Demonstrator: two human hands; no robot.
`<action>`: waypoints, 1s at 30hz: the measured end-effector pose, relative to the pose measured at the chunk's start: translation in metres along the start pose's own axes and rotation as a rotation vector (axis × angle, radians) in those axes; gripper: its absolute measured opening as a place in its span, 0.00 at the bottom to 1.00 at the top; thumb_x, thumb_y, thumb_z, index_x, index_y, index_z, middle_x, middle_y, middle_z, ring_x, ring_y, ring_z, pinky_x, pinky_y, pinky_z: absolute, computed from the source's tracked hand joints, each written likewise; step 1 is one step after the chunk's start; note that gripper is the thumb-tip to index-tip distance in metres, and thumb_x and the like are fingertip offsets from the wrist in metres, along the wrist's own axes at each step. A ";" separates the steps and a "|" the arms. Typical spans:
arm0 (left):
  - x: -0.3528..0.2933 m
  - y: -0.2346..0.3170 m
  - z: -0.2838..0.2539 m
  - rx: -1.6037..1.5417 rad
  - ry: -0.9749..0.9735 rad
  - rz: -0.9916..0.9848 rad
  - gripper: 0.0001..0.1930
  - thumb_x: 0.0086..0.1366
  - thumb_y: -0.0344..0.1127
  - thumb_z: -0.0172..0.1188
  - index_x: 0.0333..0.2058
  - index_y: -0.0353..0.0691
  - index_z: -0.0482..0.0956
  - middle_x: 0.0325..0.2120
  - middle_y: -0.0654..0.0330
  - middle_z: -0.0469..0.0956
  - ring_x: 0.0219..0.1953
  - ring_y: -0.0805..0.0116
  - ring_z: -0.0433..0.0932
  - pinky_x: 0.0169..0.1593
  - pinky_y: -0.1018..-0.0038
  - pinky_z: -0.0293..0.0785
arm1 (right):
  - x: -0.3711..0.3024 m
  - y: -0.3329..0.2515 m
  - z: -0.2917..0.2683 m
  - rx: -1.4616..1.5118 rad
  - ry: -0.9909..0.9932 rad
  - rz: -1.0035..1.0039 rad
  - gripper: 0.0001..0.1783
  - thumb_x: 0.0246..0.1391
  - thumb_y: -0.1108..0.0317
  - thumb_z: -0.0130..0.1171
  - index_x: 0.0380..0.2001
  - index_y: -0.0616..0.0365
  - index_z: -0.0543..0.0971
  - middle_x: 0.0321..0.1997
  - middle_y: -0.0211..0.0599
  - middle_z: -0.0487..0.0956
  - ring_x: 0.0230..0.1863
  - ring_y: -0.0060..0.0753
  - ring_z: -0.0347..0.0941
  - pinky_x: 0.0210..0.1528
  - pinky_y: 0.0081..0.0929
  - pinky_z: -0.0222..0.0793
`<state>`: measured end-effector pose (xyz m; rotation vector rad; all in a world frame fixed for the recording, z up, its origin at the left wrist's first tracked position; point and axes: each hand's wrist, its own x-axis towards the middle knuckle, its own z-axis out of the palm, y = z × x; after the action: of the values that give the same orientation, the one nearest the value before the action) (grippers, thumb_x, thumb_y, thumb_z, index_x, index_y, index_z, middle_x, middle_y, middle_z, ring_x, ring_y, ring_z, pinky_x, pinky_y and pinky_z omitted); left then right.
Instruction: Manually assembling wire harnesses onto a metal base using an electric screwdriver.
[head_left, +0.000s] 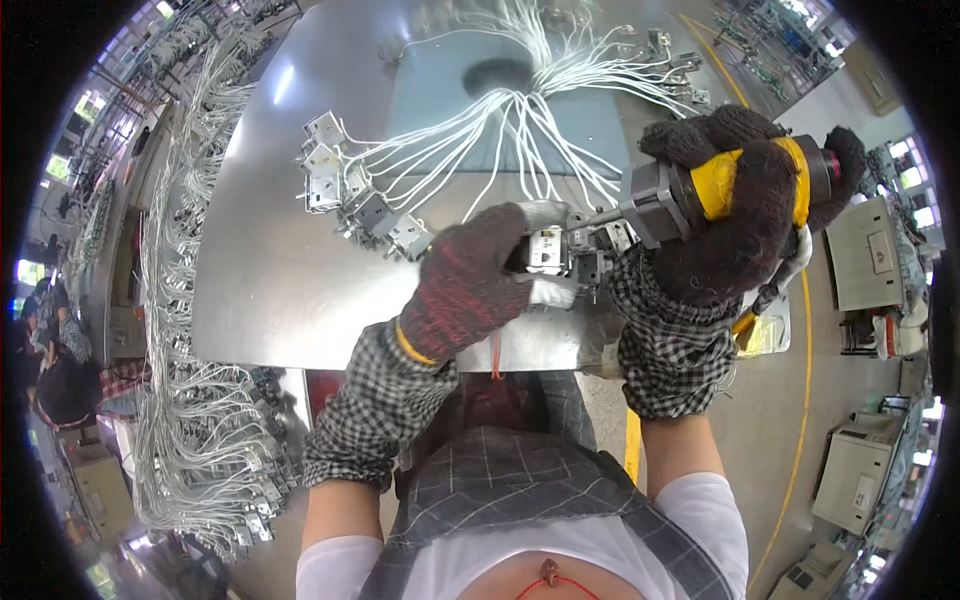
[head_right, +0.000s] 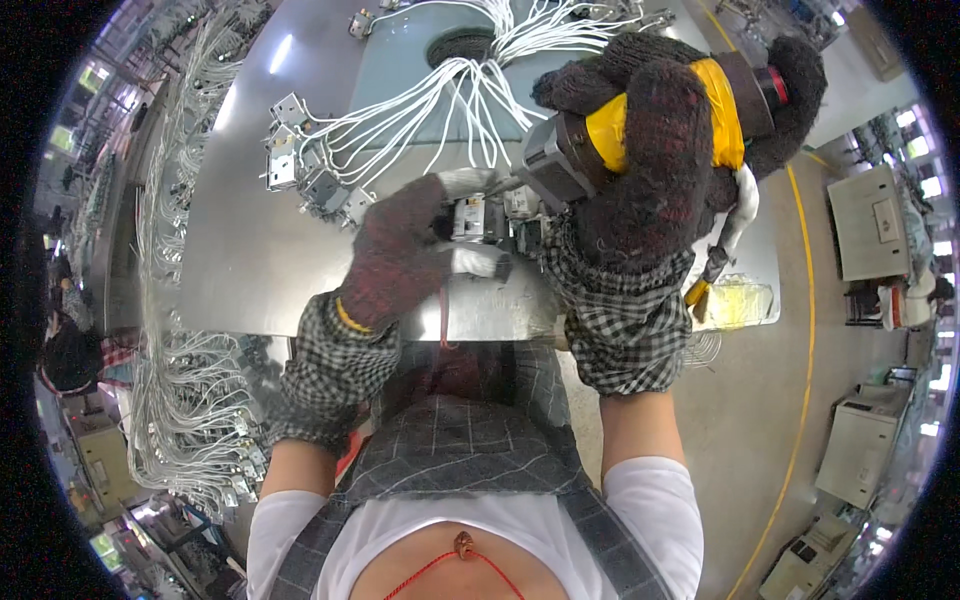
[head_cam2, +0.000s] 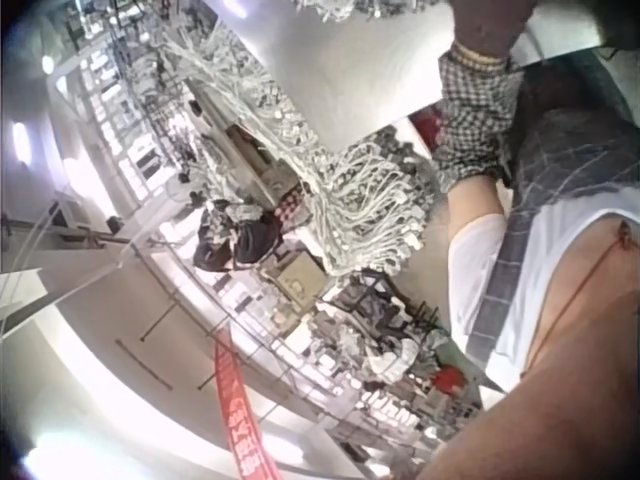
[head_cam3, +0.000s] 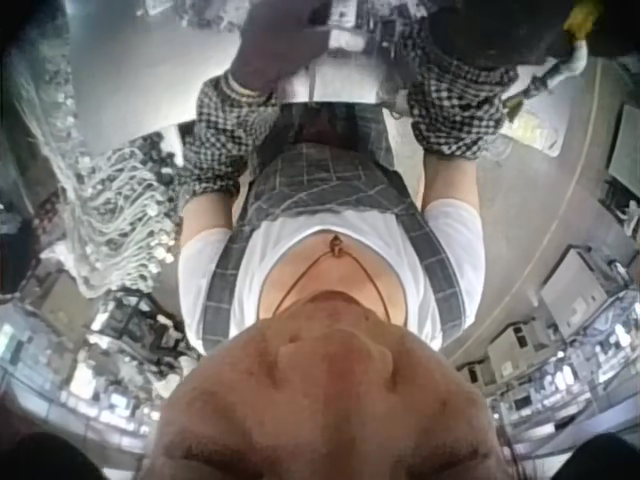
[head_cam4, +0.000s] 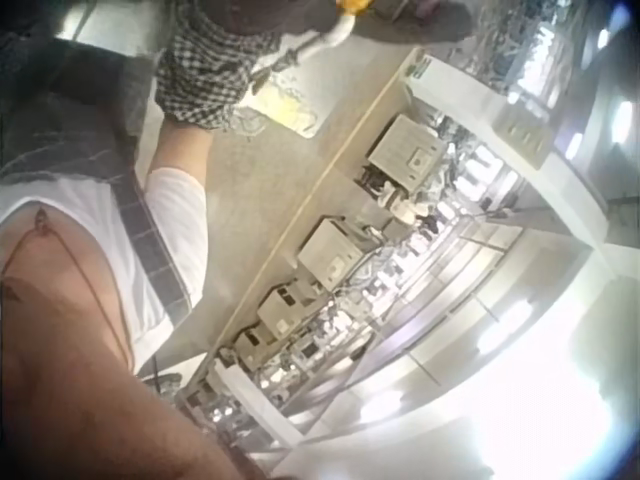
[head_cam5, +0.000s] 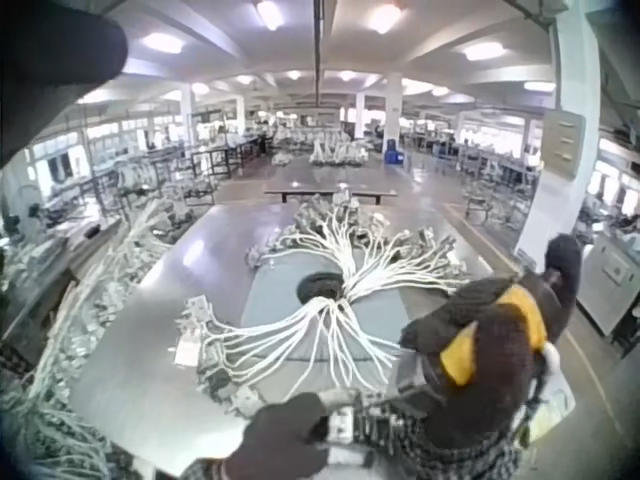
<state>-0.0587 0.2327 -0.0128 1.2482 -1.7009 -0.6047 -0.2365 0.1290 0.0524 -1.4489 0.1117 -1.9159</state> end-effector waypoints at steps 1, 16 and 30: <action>0.001 0.001 -0.003 0.022 0.003 -0.124 0.35 0.50 0.37 0.84 0.58 0.39 0.81 0.45 0.57 0.86 0.45 0.67 0.85 0.49 0.70 0.85 | 0.000 -0.001 0.000 0.023 0.022 0.010 0.34 0.69 0.67 0.59 0.71 0.44 0.56 0.41 0.47 0.82 0.32 0.35 0.81 0.35 0.41 0.87; 0.001 0.000 -0.024 0.225 -0.088 -0.250 0.40 0.52 0.63 0.78 0.56 0.42 0.81 0.40 0.50 0.86 0.41 0.53 0.88 0.46 0.60 0.82 | -0.032 -0.023 0.027 -0.421 -0.120 0.136 0.48 0.64 0.68 0.70 0.77 0.37 0.51 0.54 0.47 0.79 0.44 0.41 0.85 0.49 0.46 0.88; 0.007 -0.002 -0.022 0.364 -0.159 -0.142 0.33 0.56 0.54 0.79 0.55 0.43 0.81 0.36 0.51 0.84 0.38 0.48 0.86 0.41 0.58 0.82 | -0.048 -0.016 -0.011 -1.088 -0.443 -0.122 0.41 0.66 0.63 0.67 0.75 0.49 0.57 0.53 0.48 0.81 0.50 0.45 0.84 0.52 0.53 0.86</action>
<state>-0.0388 0.2286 -0.0017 1.6241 -1.9258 -0.5012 -0.2485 0.1651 0.0179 -2.5801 0.9875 -1.5896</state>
